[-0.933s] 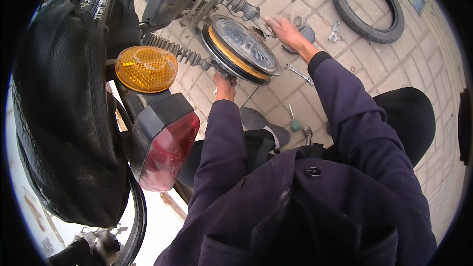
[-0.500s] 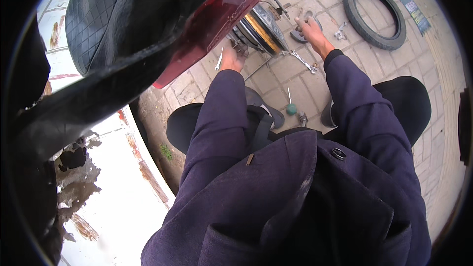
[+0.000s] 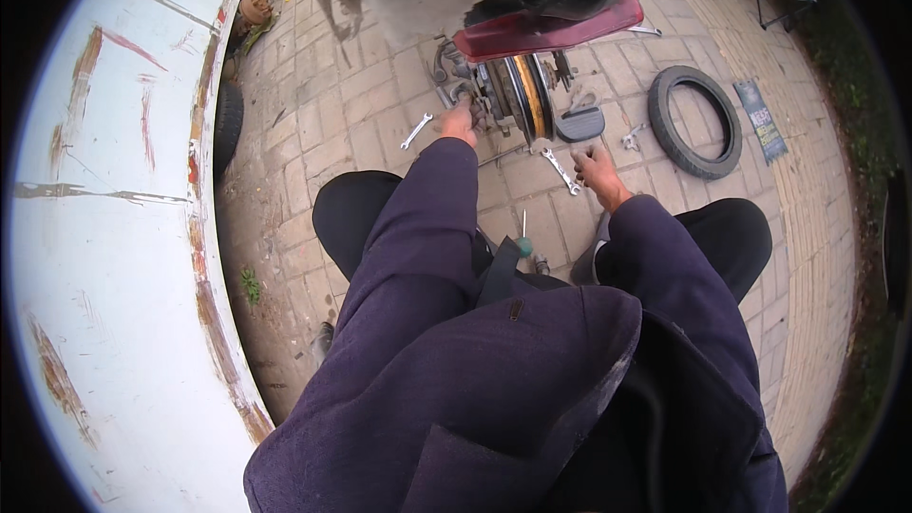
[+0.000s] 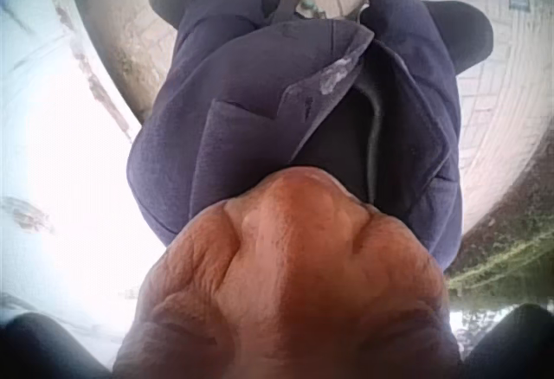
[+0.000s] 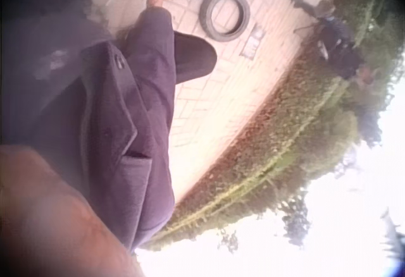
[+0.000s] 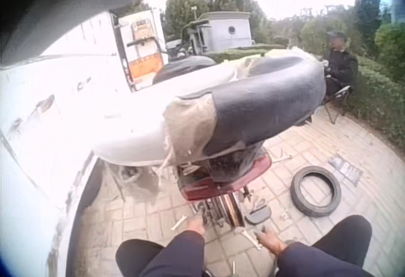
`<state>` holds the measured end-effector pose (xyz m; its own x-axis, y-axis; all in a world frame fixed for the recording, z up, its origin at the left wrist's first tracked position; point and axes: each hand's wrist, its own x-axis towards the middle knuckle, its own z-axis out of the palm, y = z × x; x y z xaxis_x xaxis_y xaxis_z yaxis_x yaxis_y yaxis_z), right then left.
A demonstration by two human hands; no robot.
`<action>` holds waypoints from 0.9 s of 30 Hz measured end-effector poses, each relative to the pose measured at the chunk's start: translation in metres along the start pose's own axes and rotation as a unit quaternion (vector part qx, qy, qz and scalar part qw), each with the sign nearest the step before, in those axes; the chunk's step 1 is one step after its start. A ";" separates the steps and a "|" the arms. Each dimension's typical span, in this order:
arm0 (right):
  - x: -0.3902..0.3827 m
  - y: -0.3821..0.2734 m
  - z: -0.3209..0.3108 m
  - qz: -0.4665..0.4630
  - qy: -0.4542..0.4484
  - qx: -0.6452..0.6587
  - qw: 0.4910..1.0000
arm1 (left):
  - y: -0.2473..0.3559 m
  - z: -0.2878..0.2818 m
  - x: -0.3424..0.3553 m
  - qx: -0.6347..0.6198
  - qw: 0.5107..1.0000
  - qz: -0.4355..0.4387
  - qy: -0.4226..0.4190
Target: The person kneels beside a scooter and repeatedly handles the rear brake drum assembly, using a wrench to loosen and tighten fasteners. They rotate the drum and adjust components by hand while tools and a spare tire lie on the ground nearby.
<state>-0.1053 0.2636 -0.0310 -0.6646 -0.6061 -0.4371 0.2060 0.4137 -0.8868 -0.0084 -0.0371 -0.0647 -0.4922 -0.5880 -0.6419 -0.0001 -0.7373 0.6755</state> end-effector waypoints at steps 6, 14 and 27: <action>-0.031 0.002 -0.003 0.034 -0.016 -0.078 0.996 | -0.013 0.010 0.004 -0.057 0.998 0.022 0.008; -0.035 0.018 -0.004 0.068 -0.053 -0.148 0.985 | -0.003 0.007 -0.009 -0.035 0.996 0.053 -0.067; -0.028 0.030 0.001 0.088 -0.111 -0.192 0.971 | 0.014 -0.003 -0.021 0.098 0.982 0.137 -0.086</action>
<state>-0.0794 0.2921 -0.0454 -0.4634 -0.6165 -0.6365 -0.0078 0.7211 -0.6928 0.0045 -0.0359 -0.0434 -0.6372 -0.6783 -0.3660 -0.0061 -0.4704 0.8824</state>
